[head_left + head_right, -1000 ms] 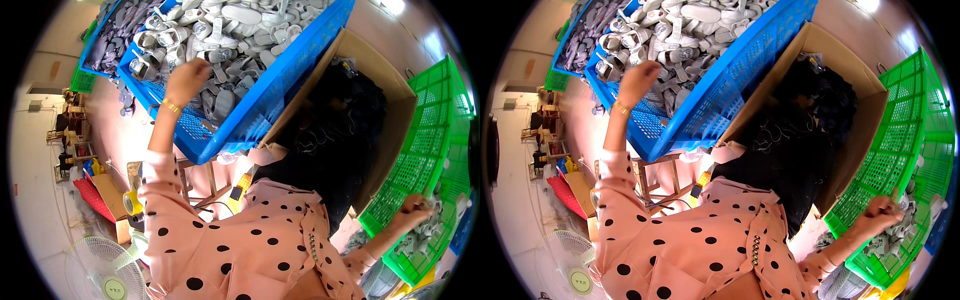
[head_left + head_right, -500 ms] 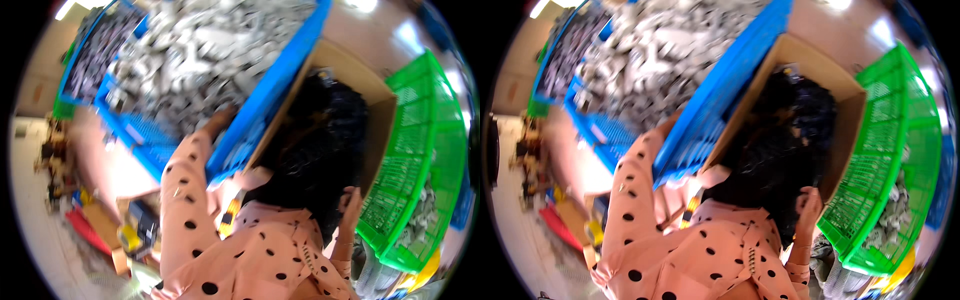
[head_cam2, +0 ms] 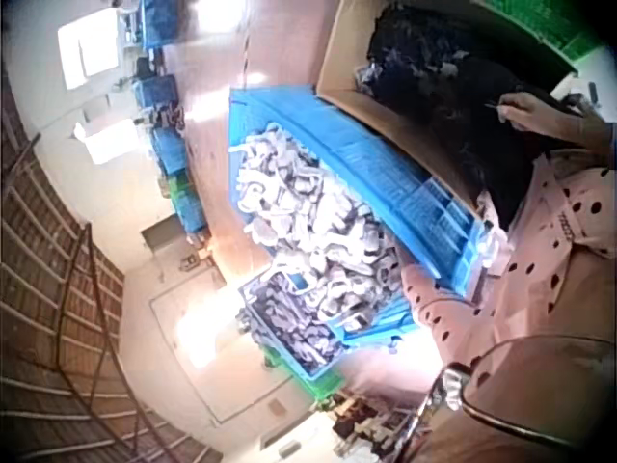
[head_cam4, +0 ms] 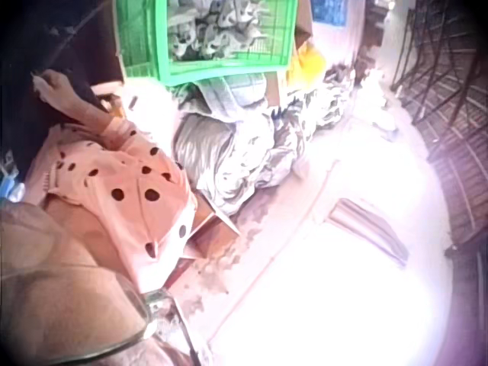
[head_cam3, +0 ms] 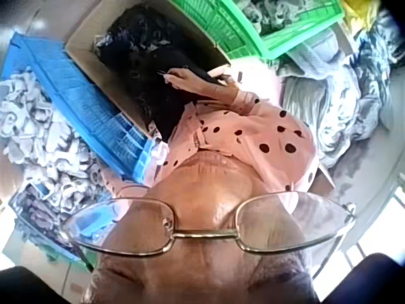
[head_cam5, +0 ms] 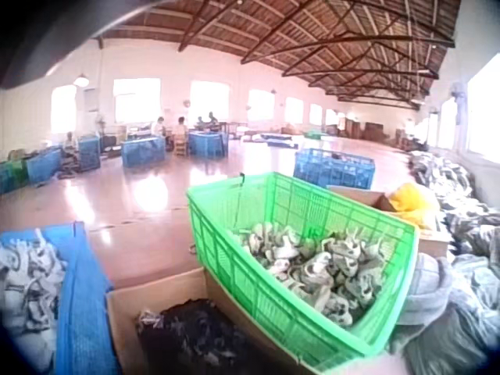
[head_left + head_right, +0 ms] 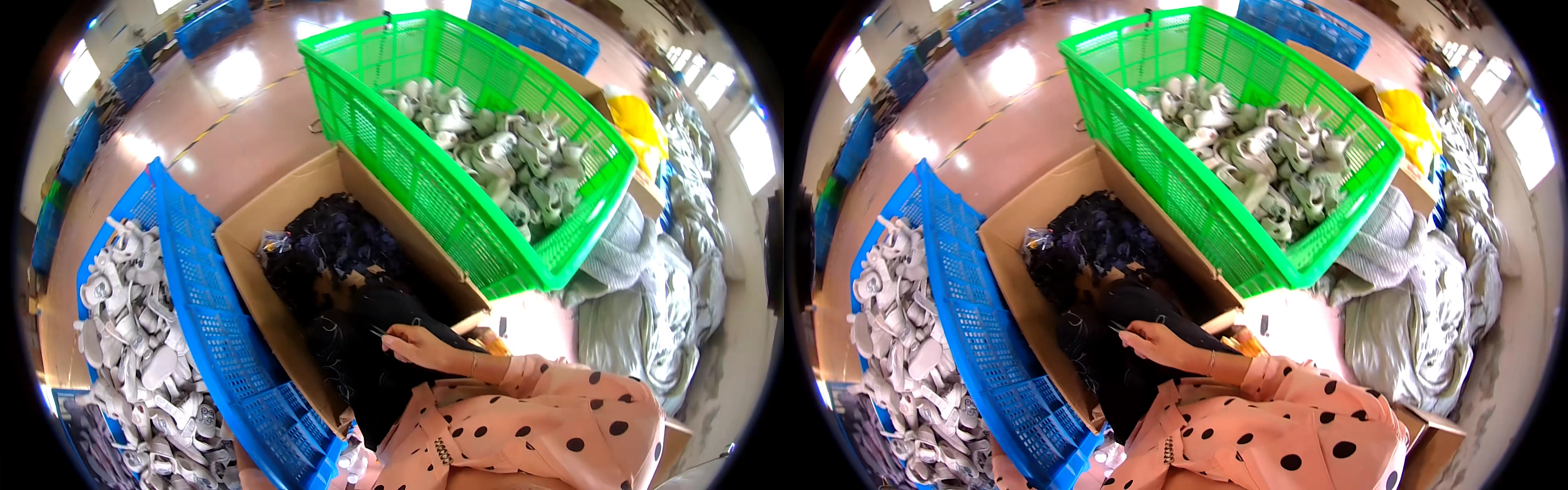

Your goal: The person uses scissors to trim loose threads and excess fabric from the edges of white baby slippers. They handle the slippers one at a time, picking them from a blue crate, performing the trimming, and placing the finished items into a green crate.

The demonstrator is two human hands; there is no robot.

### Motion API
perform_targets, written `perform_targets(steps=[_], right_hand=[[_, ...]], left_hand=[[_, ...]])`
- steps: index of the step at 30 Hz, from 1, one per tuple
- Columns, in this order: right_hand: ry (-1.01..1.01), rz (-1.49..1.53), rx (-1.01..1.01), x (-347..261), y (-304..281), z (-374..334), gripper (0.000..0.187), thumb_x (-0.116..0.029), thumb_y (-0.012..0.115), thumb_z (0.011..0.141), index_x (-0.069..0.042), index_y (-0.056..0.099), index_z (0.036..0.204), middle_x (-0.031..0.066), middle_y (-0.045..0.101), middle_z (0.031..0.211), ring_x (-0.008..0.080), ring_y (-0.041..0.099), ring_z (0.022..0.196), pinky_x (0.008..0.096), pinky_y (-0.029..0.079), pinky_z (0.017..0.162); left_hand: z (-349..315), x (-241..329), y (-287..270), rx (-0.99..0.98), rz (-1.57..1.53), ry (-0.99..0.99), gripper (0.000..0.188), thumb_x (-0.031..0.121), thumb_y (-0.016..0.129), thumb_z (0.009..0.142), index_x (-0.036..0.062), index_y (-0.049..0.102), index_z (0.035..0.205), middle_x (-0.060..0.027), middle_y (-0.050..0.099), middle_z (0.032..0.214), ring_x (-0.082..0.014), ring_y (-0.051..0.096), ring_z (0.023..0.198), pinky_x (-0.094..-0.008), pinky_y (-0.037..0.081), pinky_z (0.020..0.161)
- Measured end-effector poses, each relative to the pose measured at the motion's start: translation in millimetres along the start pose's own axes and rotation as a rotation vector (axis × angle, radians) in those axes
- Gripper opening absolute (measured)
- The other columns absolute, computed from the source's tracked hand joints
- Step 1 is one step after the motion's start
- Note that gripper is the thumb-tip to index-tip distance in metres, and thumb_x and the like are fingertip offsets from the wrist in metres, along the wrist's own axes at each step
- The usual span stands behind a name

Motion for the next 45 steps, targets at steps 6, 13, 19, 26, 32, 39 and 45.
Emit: perform_targets(steps=[6, 13, 19, 26, 32, 39, 45], right_hand=[[-0.214, -0.259, 0.068, -16, -37, -13, 0.029, -0.029, 0.064, 0.094, -0.001, 0.061, 0.089, 0.0012, 0.049, 0.063, 0.0087, 0.043, 0.059, 0.0266, 0.038, 0.056], [-0.729, -0.275, -0.18, -120, 5, -17, 0.021, -0.023, 0.065, 0.092, -0.004, 0.064, 0.099, 0.011, 0.06, 0.067, 0.0235, 0.06, 0.057, 0.0324, 0.043, 0.051], [-0.652, -0.536, -0.701, -104, 19, -24, 0.037, -0.035, 0.063, 0.092, 0.0, 0.064, 0.104, 0.0131, 0.06, 0.067, 0.0288, 0.06, 0.06, 0.035, 0.044, 0.054], [0.031, -0.143, -1.022, -10, -16, -54, 0.055, -0.05, 0.07, 0.085, 0.003, 0.067, 0.099, 0.0028, 0.063, 0.07, 0.011, 0.057, 0.064, 0.0309, 0.046, 0.055], [0.513, 0.098, -0.678, 35, -22, -89, 0.04, -0.046, 0.067, 0.089, -0.006, 0.064, 0.087, -0.0064, 0.041, 0.059, 0.0045, 0.037, 0.047, 0.0221, 0.027, 0.042], [0.499, 0.205, -0.523, 10, -8, -79, 0.038, -0.04, 0.059, 0.095, -0.015, 0.052, 0.069, -0.0091, 0.031, 0.053, 0.0034, 0.025, 0.045, 0.0226, 0.017, 0.041], [0.527, 0.235, -0.422, 30, -14, -74, 0.042, -0.04, 0.058, 0.096, -0.017, 0.046, 0.063, -0.0091, 0.029, 0.052, 0.0044, 0.024, 0.045, 0.0251, 0.016, 0.042]], left_hand=[[-95, 117, -162, 0.38, -0.599, 0.524, 0.036, 0.021, 0.063, 0.095, -0.0057, 0.057, 0.12, -0.0066, 0.065, 0.108, -0.0183, 0.058, 0.097, -0.0335, 0.047, 0.088], [-408, 261, -175, -0.02, -0.455, 0.779, 0.051, 0.013, 0.074, 0.082, -0.0071, 0.056, 0.125, -0.0164, 0.067, 0.112, -0.021, 0.063, 0.096, -0.0353, 0.052, 0.081], [-461, 403, -6, -0.719, -0.13, 1.25, 0.02, 0.01, 0.079, 0.07, 0.0056, 0.072, 0.088, -0.0107, 0.068, 0.087, -0.0312, 0.062, 0.089, -0.0378, 0.047, 0.087], [-435, 395, 81, -1.041, -0.745, 0.964, 0.011, 0.005, 0.07, 0.085, -0.002, 0.066, 0.092, -0.0122, 0.066, 0.1, -0.0204, 0.062, 0.096, -0.032, 0.047, 0.09], [-455, 438, 32, -0.608, -0.792, 1.083, 0.019, -0.008, 0.062, 0.085, -0.003, 0.065, 0.103, -0.0119, 0.064, 0.111, -0.0174, 0.061, 0.102, -0.0281, 0.047, 0.09], [-564, 511, -70, -1.088, -1.154, 1.843, 0.023, 0.01, 0.063, 0.09, 0.0014, 0.071, 0.11, -0.0095, 0.066, 0.104, -0.0287, 0.054, 0.102, -0.0417, 0.04, 0.094], [-561, 503, -86, -0.867, -1.259, 1.865, 0.01, 0.014, 0.065, 0.09, 0.0101, 0.073, 0.084, -0.0066, 0.068, 0.084, -0.0238, 0.052, 0.09, -0.0407, 0.044, 0.087]])
Point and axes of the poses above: each hand's wrist, its own z-axis towards the middle knuckle, its own y-axis out of the palm, x = y × z, the point moved 5 cm from there along z, towards the middle knuckle
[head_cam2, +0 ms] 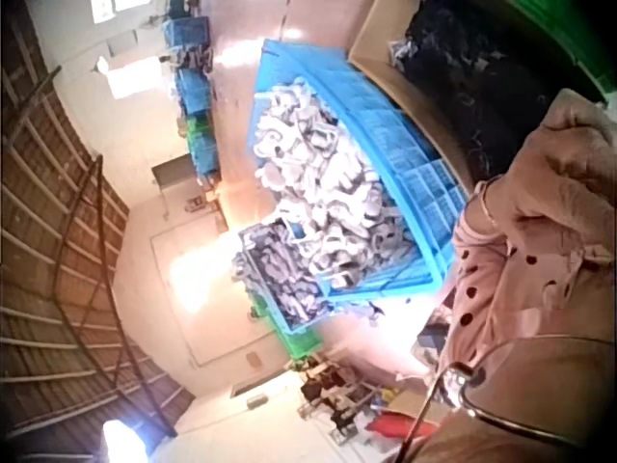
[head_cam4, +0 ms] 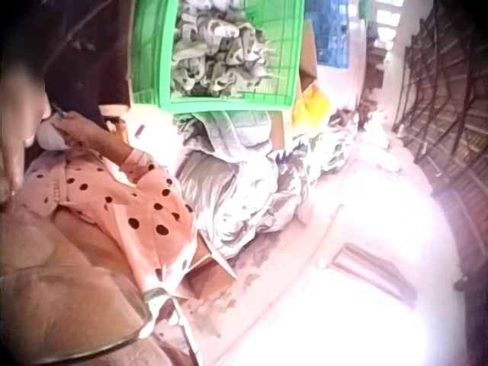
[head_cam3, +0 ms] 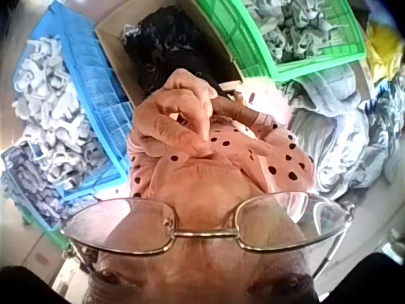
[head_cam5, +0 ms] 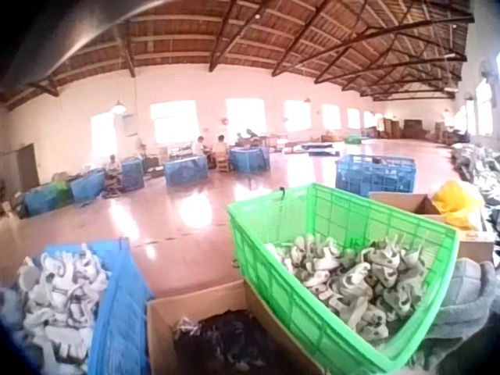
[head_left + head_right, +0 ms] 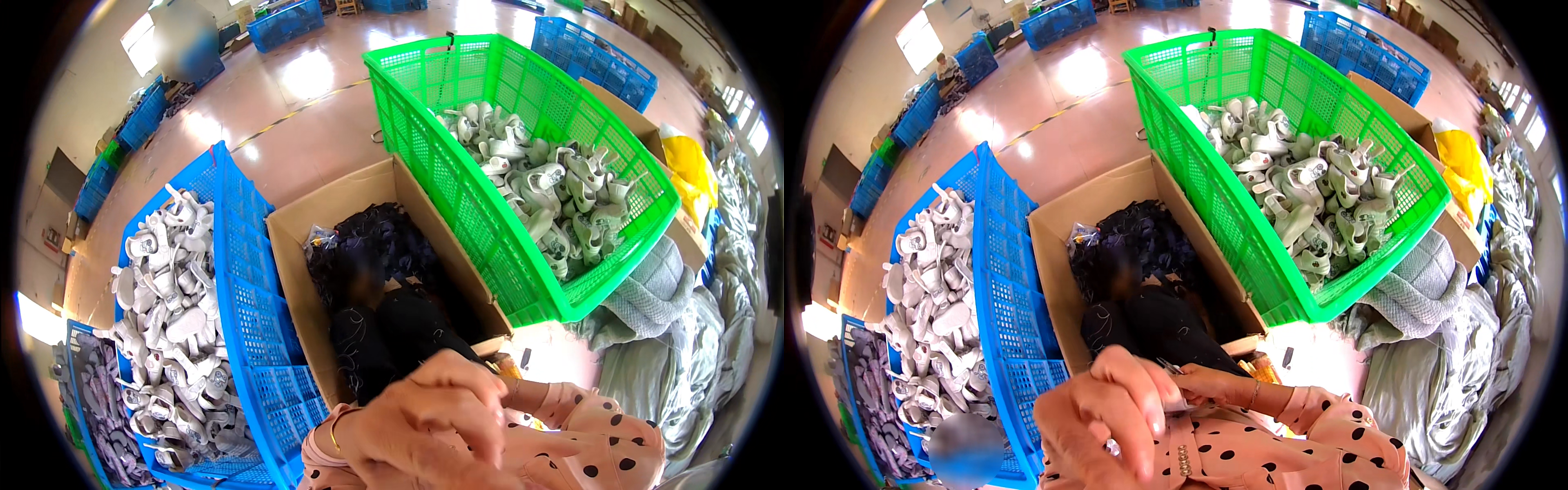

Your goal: The person uses scissors to trim loose threads and excess fabric from the edges of white baby slippers. They handle the slippers one at a time, picking them from a blue crate, performing the trimming, and placing the finished items into a green crate.

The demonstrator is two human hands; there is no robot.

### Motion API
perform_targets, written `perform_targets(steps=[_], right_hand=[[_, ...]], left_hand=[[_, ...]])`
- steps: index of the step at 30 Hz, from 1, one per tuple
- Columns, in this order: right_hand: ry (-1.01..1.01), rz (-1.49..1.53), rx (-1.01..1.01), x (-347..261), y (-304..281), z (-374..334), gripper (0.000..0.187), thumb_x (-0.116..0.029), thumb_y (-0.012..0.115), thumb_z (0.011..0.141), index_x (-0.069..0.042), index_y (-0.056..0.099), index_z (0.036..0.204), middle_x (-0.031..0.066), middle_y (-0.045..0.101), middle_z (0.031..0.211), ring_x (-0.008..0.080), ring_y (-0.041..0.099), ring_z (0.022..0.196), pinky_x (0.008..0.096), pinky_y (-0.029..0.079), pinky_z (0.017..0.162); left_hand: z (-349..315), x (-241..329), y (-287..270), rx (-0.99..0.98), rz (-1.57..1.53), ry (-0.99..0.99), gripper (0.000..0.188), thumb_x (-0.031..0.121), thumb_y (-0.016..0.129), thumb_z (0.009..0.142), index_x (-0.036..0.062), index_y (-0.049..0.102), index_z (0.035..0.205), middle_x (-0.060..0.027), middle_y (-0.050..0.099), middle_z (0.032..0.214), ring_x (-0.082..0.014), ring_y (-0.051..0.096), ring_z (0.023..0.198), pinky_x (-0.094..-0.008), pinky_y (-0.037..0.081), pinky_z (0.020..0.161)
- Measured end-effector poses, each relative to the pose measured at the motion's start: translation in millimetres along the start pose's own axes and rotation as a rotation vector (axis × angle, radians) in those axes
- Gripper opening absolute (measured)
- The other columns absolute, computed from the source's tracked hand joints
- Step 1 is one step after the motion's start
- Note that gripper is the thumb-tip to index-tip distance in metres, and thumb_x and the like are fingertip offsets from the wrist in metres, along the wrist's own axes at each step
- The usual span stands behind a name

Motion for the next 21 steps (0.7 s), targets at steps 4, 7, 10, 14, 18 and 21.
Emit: perform_targets(steps=[4, 7, 10, 14, 18, 21], right_hand=[[-0.114, -0.158, 0.207, -23, -2, -15, 0.041, -0.039, 0.055, 0.098, -0.017, 0.045, 0.064, -0.0086, 0.032, 0.052, 0.0046, 0.028, 0.044, 0.0243, 0.019, 0.041], [-0.067, 0.081, 0.281, -13, -4, -10, 0.035, -0.033, 0.055, 0.098, -0.017, 0.05, 0.068, -0.0074, 0.037, 0.054, 0.0046, 0.032, 0.044, 0.0238, 0.023, 0.041], [-0.036, 0.23, 0.272, -20, 17, -19, 0.037, -0.028, 0.051, 0.101, -0.013, 0.049, 0.067, -0.0071, 0.033, 0.051, 0.0048, 0.028, 0.043, 0.0233, 0.022, 0.042], [-0.033, 0.252, 0.312, 0, 26, -16, 0.037, -0.027, 0.051, 0.1, -0.01, 0.048, 0.068, -0.0064, 0.033, 0.051, 0.0039, 0.026, 0.042, 0.0227, 0.02, 0.041], [-0.158, 0.184, 0.195, 6, 26, -14, 0.03, -0.024, 0.052, 0.101, -0.007, 0.054, 0.076, -0.0069, 0.035, 0.054, 0.0026, 0.028, 0.045, 0.0211, 0.021, 0.042], [-0.157, 0.052, 0.282, -1, 32, -25, 0.021, -0.021, 0.054, 0.1, -0.003, 0.058, 0.092, -0.0069, 0.038, 0.058, 0.0017, 0.029, 0.048, 0.0196, 0.022, 0.044]], left_hand=[[-53, -37, -39, 0.236, 0.407, -0.215, 0.019, -0.004, 0.072, 0.073, 0.0035, 0.071, 0.09, -0.011, 0.068, 0.091, -0.0229, 0.06, 0.078, -0.0366, 0.049, 0.081], [-144, -59, -61, 0.763, 0.371, -0.729, 0.011, -0.005, 0.068, 0.082, 0.0011, 0.059, 0.079, -0.0035, 0.059, 0.078, -0.0081, 0.054, 0.075, -0.0232, 0.045, 0.066], [-209, -71, -60, 0.594, 0.621, -0.769, 0.033, 0.01, 0.078, 0.077, 0.0015, 0.06, 0.104, -0.0057, 0.059, 0.098, -0.0134, 0.054, 0.085, -0.026, 0.046, 0.079], [-233, -71, -39, 0.387, 0.73, -0.912, 0.057, 0.015, 0.081, 0.071, 0.0045, 0.061, 0.123, -0.0119, 0.061, 0.124, -0.0232, 0.059, 0.109, -0.0322, 0.047, 0.092], [-253, -80, -39, 0.469, 0.637, -0.93, 0.052, 0.013, 0.08, 0.073, 0.0044, 0.064, 0.121, -0.0126, 0.062, 0.123, -0.0246, 0.06, 0.11, -0.0326, 0.047, 0.094], [-248, -79, -36, 0.418, 0.68, -0.899, 0.05, 0.012, 0.079, 0.074, 0.005, 0.065, 0.121, -0.0127, 0.062, 0.124, -0.0266, 0.06, 0.111, -0.0332, 0.049, 0.094]])
Point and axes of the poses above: each hand's wrist, its own z-axis towards the middle knuckle, its own y-axis out of the palm, x = y × z, the point moved 5 cm from there along z, towards the middle knuckle
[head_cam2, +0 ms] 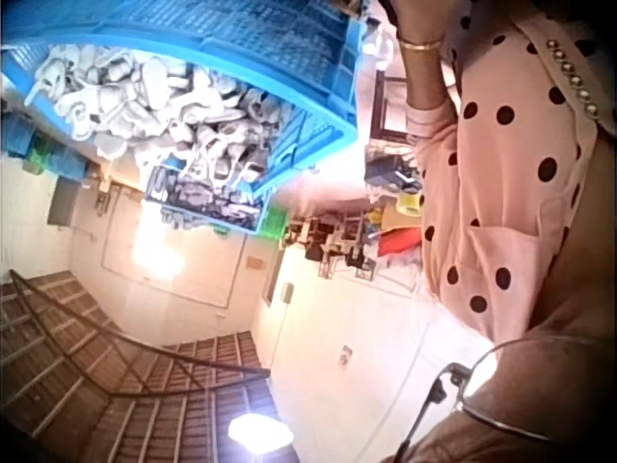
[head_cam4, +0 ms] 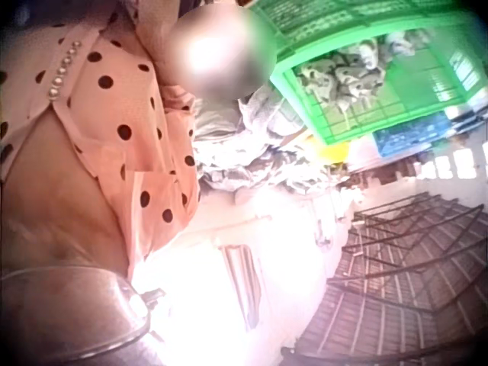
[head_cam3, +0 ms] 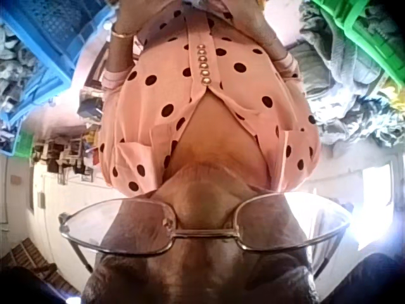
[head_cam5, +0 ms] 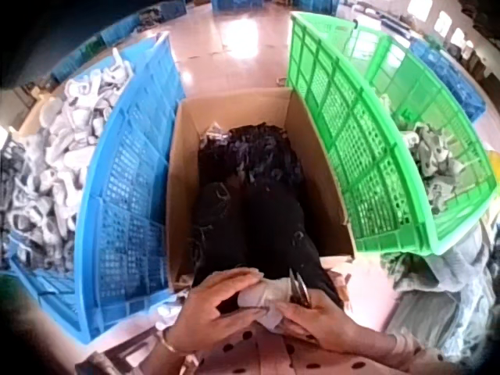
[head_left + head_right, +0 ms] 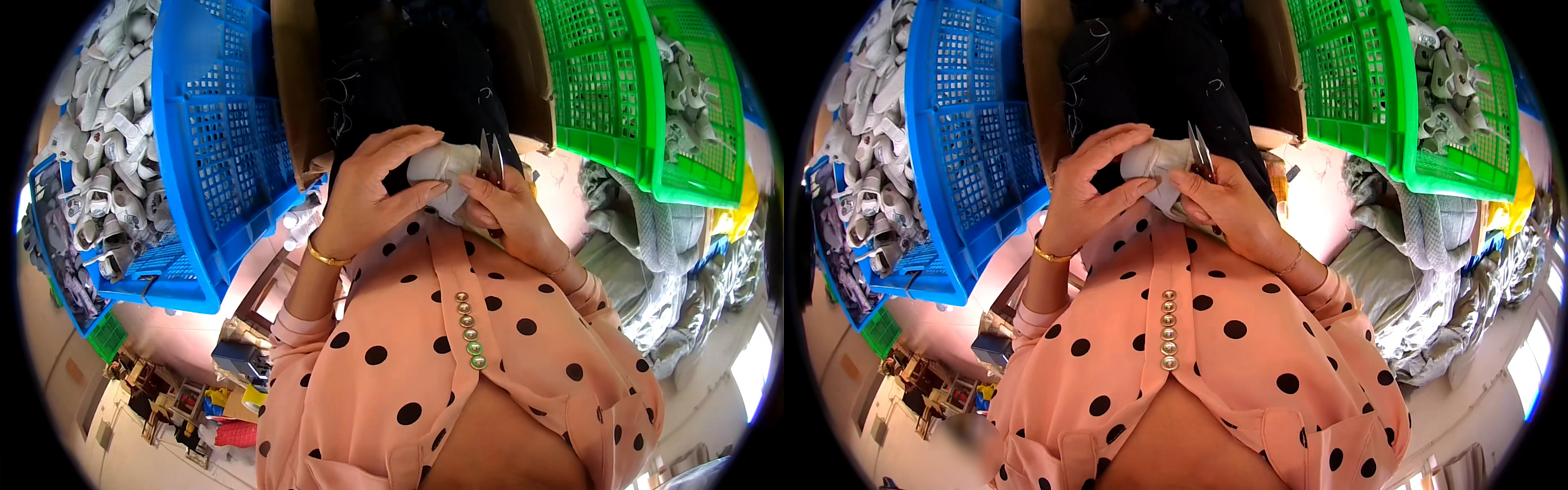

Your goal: The person uses scissors to trim loose threads and excess fabric from the edges of white baby slippers. They handle the slippers one at a time, picking them from a blue crate, performing the trimming, and placing the finished items into a green crate.

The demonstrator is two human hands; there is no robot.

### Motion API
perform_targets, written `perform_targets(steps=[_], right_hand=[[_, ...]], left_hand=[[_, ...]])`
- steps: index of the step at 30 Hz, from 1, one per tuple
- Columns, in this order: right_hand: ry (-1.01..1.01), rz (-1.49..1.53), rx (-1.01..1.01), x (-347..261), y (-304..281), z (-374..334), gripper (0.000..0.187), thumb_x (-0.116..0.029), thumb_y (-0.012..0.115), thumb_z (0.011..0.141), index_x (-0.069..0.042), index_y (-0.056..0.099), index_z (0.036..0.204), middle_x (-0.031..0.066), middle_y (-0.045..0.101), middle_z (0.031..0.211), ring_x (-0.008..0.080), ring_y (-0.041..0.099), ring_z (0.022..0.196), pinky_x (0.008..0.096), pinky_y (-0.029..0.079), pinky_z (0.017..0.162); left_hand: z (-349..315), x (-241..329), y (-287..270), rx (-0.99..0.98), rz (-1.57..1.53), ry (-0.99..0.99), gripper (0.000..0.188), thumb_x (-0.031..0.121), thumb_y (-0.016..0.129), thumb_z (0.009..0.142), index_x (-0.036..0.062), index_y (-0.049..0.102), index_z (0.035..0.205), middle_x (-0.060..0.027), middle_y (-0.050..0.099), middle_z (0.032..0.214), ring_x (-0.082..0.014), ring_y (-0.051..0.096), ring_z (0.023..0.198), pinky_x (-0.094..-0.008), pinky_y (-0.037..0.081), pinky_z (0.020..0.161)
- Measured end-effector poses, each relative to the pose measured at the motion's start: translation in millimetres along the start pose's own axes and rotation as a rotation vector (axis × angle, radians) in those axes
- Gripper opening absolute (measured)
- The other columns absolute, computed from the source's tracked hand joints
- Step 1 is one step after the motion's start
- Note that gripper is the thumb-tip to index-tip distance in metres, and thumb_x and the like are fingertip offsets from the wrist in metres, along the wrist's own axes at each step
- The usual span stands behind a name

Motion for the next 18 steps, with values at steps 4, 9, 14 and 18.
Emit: perform_targets(steps=[4, 9, 14, 18], right_hand=[[-0.023, -0.088, -0.003, -7, -4, 1, 0.021, -0.019, 0.055, 0.1, 0.001, 0.058, 0.106, -0.0062, 0.044, 0.066, 0.0011, 0.034, 0.054, 0.0184, 0.027, 0.048], [-0.056, -0.155, -0.029, -4, -9, 8, 0.024, -0.019, 0.056, 0.099, 0.0, 0.058, 0.112, -0.007, 0.046, 0.068, 0.0005, 0.037, 0.057, 0.0172, 0.03, 0.051], [-0.068, -0.203, 0.002, -2, -10, 11, 0.024, -0.019, 0.056, 0.098, 0.0, 0.059, 0.113, -0.0078, 0.046, 0.067, 0.0, 0.037, 0.057, 0.0167, 0.03, 0.05], [-0.059, -0.229, 0.033, -1, -12, 15, 0.023, -0.019, 0.057, 0.098, 0.0, 0.06, 0.11, -0.0079, 0.045, 0.065, 0.0001, 0.036, 0.056, 0.0171, 0.029, 0.049]], left_hand=[[13, 14, 1, -0.055, 0.233, 0.164, 0.048, 0.007, 0.078, 0.073, 0.0055, 0.066, 0.12, -0.0114, 0.063, 0.125, -0.0274, 0.063, 0.11, -0.0334, 0.051, 0.093], [25, 17, 0, -0.136, 0.281, 0.19, 0.046, 0.008, 0.078, 0.072, 0.0064, 0.068, 0.117, -0.0103, 0.066, 0.121, -0.0274, 0.063, 0.11, -0.0342, 0.051, 0.094], [29, 9, -1, -0.193, 0.259, 0.181, 0.04, 0.006, 0.077, 0.073, 0.0055, 0.069, 0.113, -0.0103, 0.068, 0.116, -0.0261, 0.065, 0.107, -0.0328, 0.053, 0.091], [30, 2, 0, -0.091, 0.225, 0.279, 0.03, 0.006, 0.074, 0.078, 0.0051, 0.07, 0.108, -0.0107, 0.07, 0.11, -0.024, 0.067, 0.103, -0.0309, 0.054, 0.088]])
Point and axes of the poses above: each hand's wrist, its own z-axis towards the middle knuckle, its own y-axis out of the palm, x = y × z, the point moved 5 cm from there along z, towards the middle knuckle
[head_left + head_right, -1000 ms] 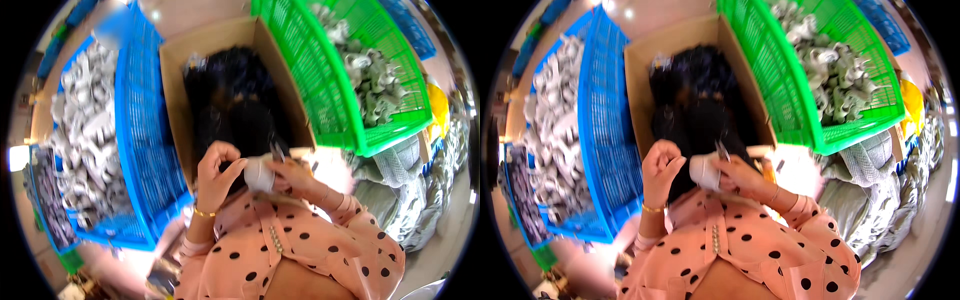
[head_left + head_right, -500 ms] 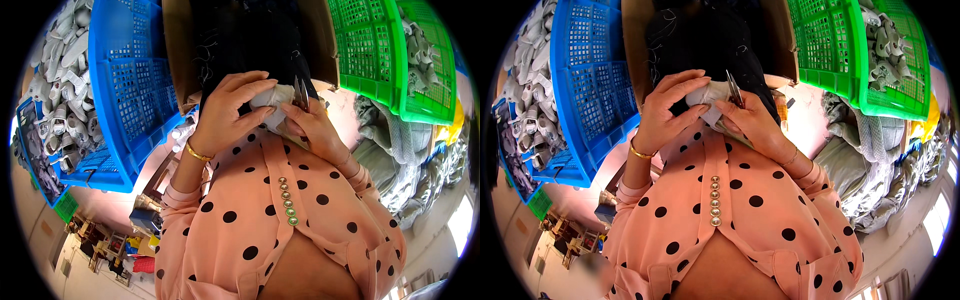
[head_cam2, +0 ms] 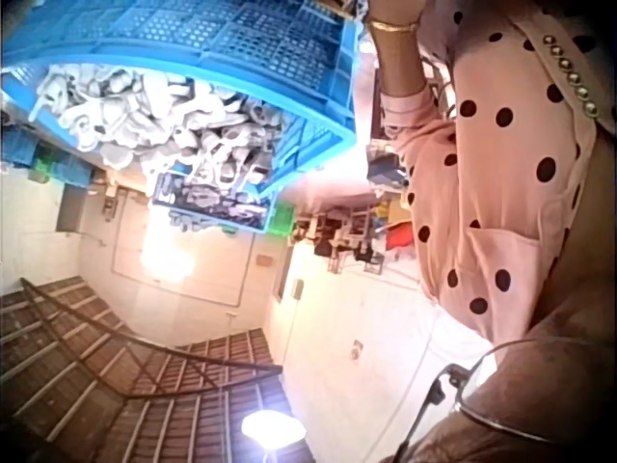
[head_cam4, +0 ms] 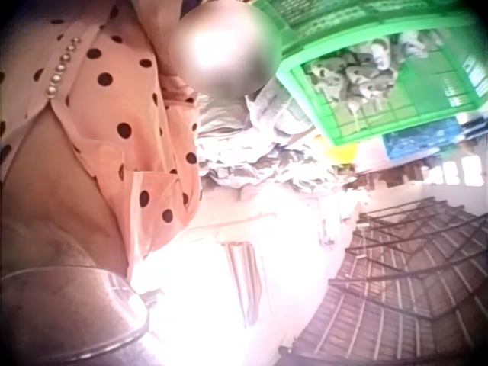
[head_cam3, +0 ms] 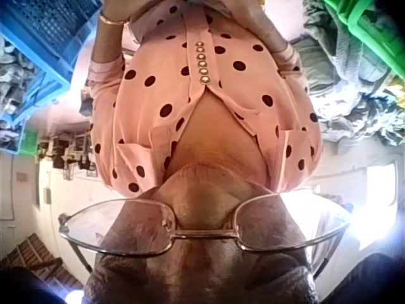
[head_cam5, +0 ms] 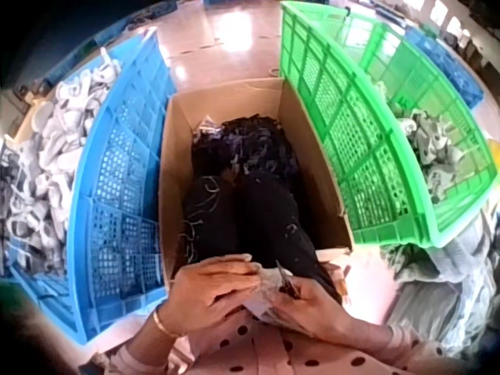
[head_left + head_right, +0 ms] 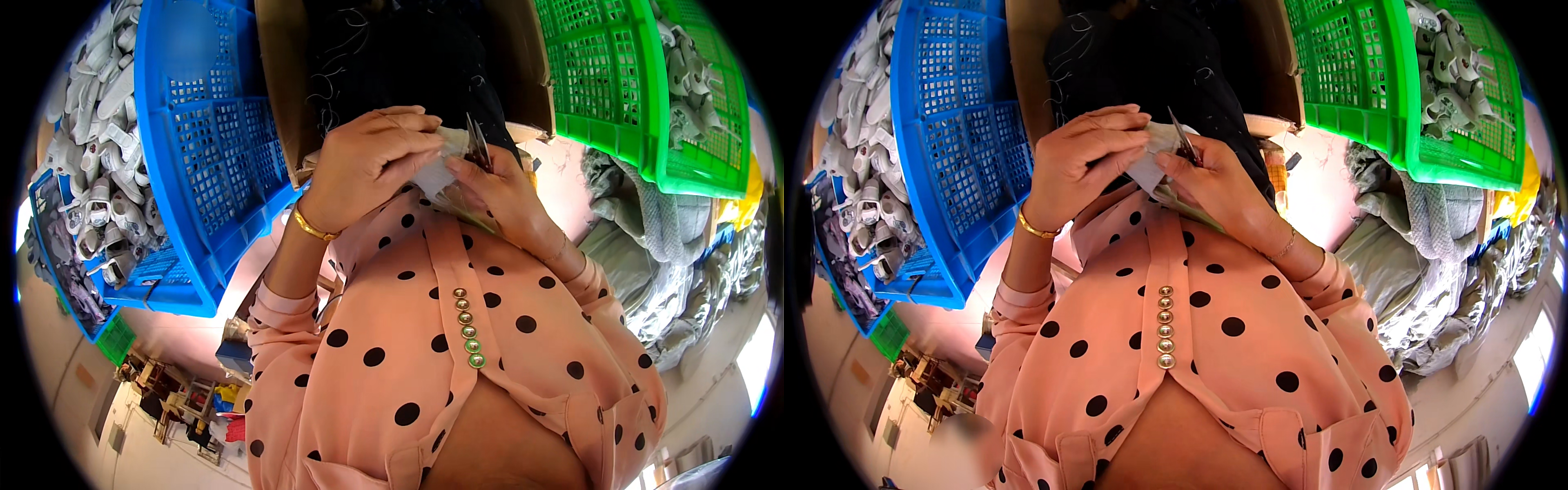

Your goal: The person uses scissors to trim loose threads and excess fabric from the edges of white baby slippers. They handle the slippers one at a time, picking them from a blue crate, performing the trimming, and placing the finished items into a green crate.

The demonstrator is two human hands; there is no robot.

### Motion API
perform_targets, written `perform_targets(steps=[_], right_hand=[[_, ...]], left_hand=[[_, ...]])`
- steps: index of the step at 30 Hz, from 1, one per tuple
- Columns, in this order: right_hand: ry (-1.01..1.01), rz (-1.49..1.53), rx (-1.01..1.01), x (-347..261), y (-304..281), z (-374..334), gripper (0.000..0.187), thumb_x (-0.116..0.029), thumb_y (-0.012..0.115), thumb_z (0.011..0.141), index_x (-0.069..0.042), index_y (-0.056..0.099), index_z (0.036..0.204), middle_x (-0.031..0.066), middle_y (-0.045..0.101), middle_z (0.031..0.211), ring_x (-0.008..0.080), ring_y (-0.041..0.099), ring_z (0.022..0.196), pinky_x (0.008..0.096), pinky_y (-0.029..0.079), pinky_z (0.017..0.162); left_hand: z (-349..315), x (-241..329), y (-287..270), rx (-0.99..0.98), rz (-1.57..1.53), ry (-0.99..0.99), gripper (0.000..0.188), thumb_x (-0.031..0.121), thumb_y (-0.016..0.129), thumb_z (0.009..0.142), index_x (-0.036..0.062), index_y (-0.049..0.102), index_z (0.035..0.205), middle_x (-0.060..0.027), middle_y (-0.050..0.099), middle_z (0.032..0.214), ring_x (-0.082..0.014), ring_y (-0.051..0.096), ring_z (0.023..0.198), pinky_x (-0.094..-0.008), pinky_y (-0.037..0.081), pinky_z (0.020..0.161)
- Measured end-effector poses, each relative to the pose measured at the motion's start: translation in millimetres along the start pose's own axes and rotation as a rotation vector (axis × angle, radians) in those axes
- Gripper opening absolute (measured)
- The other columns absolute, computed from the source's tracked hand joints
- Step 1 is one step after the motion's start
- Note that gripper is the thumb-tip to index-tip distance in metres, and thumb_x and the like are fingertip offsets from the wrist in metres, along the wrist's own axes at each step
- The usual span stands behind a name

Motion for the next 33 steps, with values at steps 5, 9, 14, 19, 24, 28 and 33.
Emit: perform_targets(steps=[5, 9, 14, 19, 24, 28, 33], right_hand=[[0.02, 0.01, -0.013, -3, 1, 3, 0.023, -0.02, 0.058, 0.097, 0.001, 0.061, 0.106, -0.008, 0.044, 0.064, 0.0, 0.036, 0.056, 0.0181, 0.029, 0.049], [-0.031, -0.018, -0.042, 9, -3, 13, 0.03, -0.027, 0.058, 0.098, 0.002, 0.06, 0.104, -0.0039, 0.048, 0.064, 0.0039, 0.043, 0.055, 0.0214, 0.033, 0.049], [-0.518, -0.721, 0.226, -16, -20, 9, 0.043, -0.043, 0.053, 0.098, 0.0, 0.058, 0.097, 0.0101, 0.059, 0.063, 0.0235, 0.061, 0.056, 0.0315, 0.044, 0.051], [-0.651, -1.139, 0.219, -39, -18, 12, 0.046, -0.048, 0.053, 0.095, -0.003, 0.055, 0.086, 0.0105, 0.059, 0.057, 0.0289, 0.061, 0.052, 0.0364, 0.046, 0.048], [-0.671, -1.38, 0.129, -46, -10, 19, 0.045, -0.048, 0.053, 0.094, -0.005, 0.055, 0.08, 0.008, 0.056, 0.054, 0.0276, 0.059, 0.05, 0.0359, 0.043, 0.044], [-0.666, -1.474, 0.111, -49, -7, 23, 0.046, -0.049, 0.051, 0.094, -0.006, 0.055, 0.077, 0.0073, 0.055, 0.052, 0.0266, 0.059, 0.048, 0.0356, 0.043, 0.043], [-0.718, -1.485, 0.09, -54, -5, 22, 0.047, -0.047, 0.051, 0.095, -0.006, 0.056, 0.074, 0.0083, 0.056, 0.052, 0.0274, 0.059, 0.049, 0.0354, 0.043, 0.044]], left_hand=[[-7, -29, 0, 0.187, -0.566, -0.406, 0.011, 0.011, 0.061, 0.094, 0.0018, 0.065, 0.098, -0.0102, 0.071, 0.103, -0.0189, 0.068, 0.097, -0.0271, 0.054, 0.083], [-5, -21, 1, 0.273, -0.435, -0.322, 0.014, 0.014, 0.057, 0.098, 0.0013, 0.063, 0.095, -0.0063, 0.071, 0.095, -0.0079, 0.064, 0.077, -0.0197, 0.051, 0.067], [-4, -13, -2, 0.341, -0.048, -0.163, 0.009, 0.009, 0.055, 0.098, 0.0028, 0.062, 0.096, -0.0075, 0.068, 0.089, -0.0108, 0.065, 0.073, -0.0214, 0.051, 0.064], [0, -11, 6, 0.467, 0.032, -0.017, 0.004, 0.001, 0.055, 0.095, 0.002, 0.059, 0.095, -0.0097, 0.066, 0.087, -0.0157, 0.066, 0.07, -0.0245, 0.053, 0.062], [3, -14, 14, 0.539, 0.047, 0.033, 0.004, -0.002, 0.055, 0.094, 0.0005, 0.058, 0.094, -0.0109, 0.066, 0.088, -0.0182, 0.067, 0.069, -0.0255, 0.054, 0.061], [3, -11, 16, 0.561, 0.058, 0.045, 0.003, -0.001, 0.055, 0.094, -0.0002, 0.058, 0.095, -0.012, 0.066, 0.09, -0.0189, 0.069, 0.07, -0.0254, 0.055, 0.062], [2, -14, 19, 0.576, 0.071, 0.026, 0.006, 0.0, 0.052, 0.096, -0.0006, 0.058, 0.097, -0.0128, 0.066, 0.093, -0.0186, 0.07, 0.072, -0.0253, 0.055, 0.062]])
Point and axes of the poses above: each hand's wrist, its own z-axis towards the middle knuckle, its own y-axis out of the palm, x = y × z, the point moved 5 cm from there along z, towards the middle knuckle
